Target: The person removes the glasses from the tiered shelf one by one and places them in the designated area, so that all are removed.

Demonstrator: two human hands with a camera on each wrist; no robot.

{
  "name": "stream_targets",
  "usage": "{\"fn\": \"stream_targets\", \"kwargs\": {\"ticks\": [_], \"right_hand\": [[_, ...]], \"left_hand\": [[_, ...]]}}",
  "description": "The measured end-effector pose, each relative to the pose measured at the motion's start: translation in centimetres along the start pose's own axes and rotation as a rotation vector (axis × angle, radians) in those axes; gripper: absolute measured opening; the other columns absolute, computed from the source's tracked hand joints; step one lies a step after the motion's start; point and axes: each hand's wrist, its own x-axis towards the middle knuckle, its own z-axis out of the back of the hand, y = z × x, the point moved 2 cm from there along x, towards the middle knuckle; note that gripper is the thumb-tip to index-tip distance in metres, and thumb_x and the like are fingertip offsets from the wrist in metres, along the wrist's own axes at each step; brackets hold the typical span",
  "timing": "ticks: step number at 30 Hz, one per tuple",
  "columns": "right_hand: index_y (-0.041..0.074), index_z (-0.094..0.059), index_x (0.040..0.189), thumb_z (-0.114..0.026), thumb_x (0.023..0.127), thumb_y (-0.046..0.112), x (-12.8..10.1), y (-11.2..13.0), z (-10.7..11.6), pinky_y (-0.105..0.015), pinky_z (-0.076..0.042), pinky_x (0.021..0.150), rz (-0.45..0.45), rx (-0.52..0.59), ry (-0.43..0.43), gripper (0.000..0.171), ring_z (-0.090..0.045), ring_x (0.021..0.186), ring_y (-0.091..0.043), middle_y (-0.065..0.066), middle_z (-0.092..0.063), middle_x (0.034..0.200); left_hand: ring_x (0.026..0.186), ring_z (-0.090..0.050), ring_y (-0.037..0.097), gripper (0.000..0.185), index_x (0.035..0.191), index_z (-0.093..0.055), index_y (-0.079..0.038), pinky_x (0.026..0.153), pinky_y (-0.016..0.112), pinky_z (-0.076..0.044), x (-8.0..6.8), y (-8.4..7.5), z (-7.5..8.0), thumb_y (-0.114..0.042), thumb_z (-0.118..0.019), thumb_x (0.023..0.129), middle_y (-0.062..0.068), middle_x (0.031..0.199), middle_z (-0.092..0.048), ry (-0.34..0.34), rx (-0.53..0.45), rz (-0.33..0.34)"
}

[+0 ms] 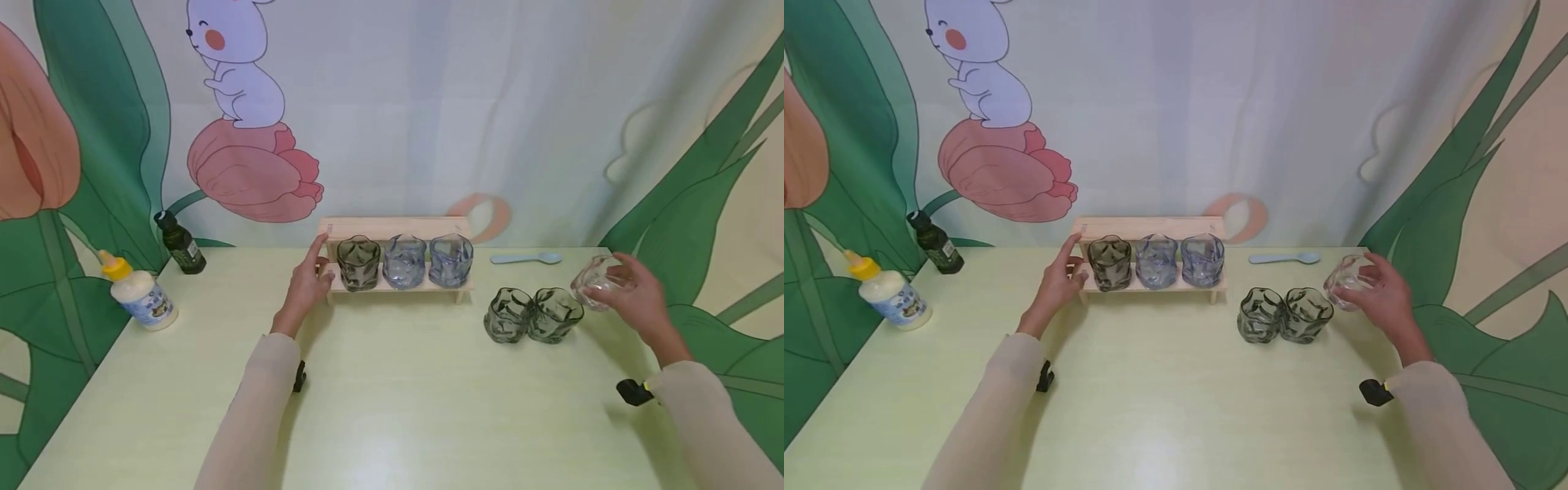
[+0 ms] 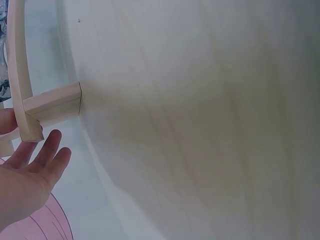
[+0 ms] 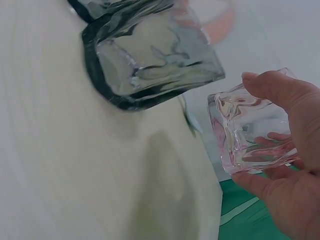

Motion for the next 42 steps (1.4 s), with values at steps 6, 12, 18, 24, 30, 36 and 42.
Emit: {"fn": "stream_targets", "kwargs": {"ticks": [6, 12, 18, 24, 30, 36, 42], "right_hand": [[0.010, -0.019, 0.160, -0.078, 0.087, 0.036, -0.9, -1.3, -0.4, -0.006, -0.040, 0.072, -0.003, -0.002, 0.028, 0.097, -0.042, 0.134, -0.053, -0.029, -0.045, 0.144], [0.005, -0.024, 0.157, -0.078, 0.088, 0.027, -1.7, -2.2, -1.0, -0.006, -0.041, 0.070, 0.026, -0.019, 0.024, 0.091, -0.044, 0.129, -0.054, -0.031, -0.047, 0.141], [0.002, -0.027, 0.155, -0.077, 0.087, 0.022, -2.4, -3.1, -1.5, -0.006, -0.040, 0.069, 0.043, -0.052, 0.029, 0.087, -0.045, 0.127, -0.055, -0.031, -0.049, 0.139], [0.003, -0.032, 0.153, -0.082, 0.083, 0.021, -2.9, -3.6, -2.1, -0.004, -0.038, 0.072, 0.063, -0.085, 0.014, 0.087, -0.048, 0.125, -0.054, -0.031, -0.052, 0.136], [0.004, -0.032, 0.153, -0.083, 0.082, 0.025, -3.1, -3.5, -2.5, -0.005, -0.037, 0.073, 0.061, -0.088, 0.002, 0.089, -0.049, 0.127, -0.052, -0.028, -0.053, 0.137], [0.002, -0.030, 0.153, -0.082, 0.083, 0.018, -3.4, -3.3, -2.9, -0.004, -0.036, 0.074, 0.049, -0.044, -0.001, 0.089, -0.047, 0.127, -0.056, -0.030, -0.050, 0.138], [0.000, -0.024, 0.155, -0.081, 0.082, 0.009, -3.7, -3.1, -3.2, -0.003, -0.038, 0.077, 0.062, 0.038, 0.017, 0.093, -0.045, 0.127, -0.060, -0.033, -0.045, 0.138]], "left_hand": [[0.124, -0.054, 0.041, 0.082, 0.158, -0.017, -0.037, 0.095, 0.054, -0.046, 0.0, -0.1, 0.1, -0.002, -0.058, 0.097, 0.020, 0.137, -0.056, 0.004, -0.006, -0.003], [0.121, -0.056, 0.041, 0.081, 0.158, -0.018, -0.037, 0.090, 0.052, -0.047, -0.1, -0.4, 0.0, -0.002, -0.058, 0.097, 0.020, 0.136, -0.057, 0.002, -0.014, -0.006], [0.121, -0.056, 0.041, 0.081, 0.158, -0.018, -0.038, 0.092, 0.053, -0.047, -0.1, -0.7, -0.1, -0.002, -0.059, 0.097, 0.019, 0.136, -0.057, 0.001, -0.011, 0.000], [0.128, -0.052, 0.041, 0.081, 0.158, -0.018, -0.039, 0.099, 0.056, -0.045, -0.1, -0.7, 0.0, -0.003, -0.058, 0.097, 0.019, 0.137, -0.056, 0.004, -0.015, 0.012], [0.126, -0.054, 0.041, 0.081, 0.158, -0.018, -0.037, 0.099, 0.055, -0.045, -0.1, -0.7, 0.2, -0.002, -0.058, 0.097, 0.020, 0.137, -0.057, -0.002, -0.009, 0.017], [0.128, -0.053, 0.041, 0.081, 0.158, -0.018, -0.037, 0.098, 0.055, -0.045, -0.3, -0.6, 0.1, -0.002, -0.058, 0.097, 0.020, 0.136, -0.056, 0.008, -0.013, 0.012], [0.130, -0.051, 0.041, 0.081, 0.158, -0.018, -0.038, 0.098, 0.056, -0.045, -0.4, -0.6, 0.2, -0.002, -0.057, 0.097, 0.020, 0.137, -0.056, 0.006, -0.023, 0.008]]}}
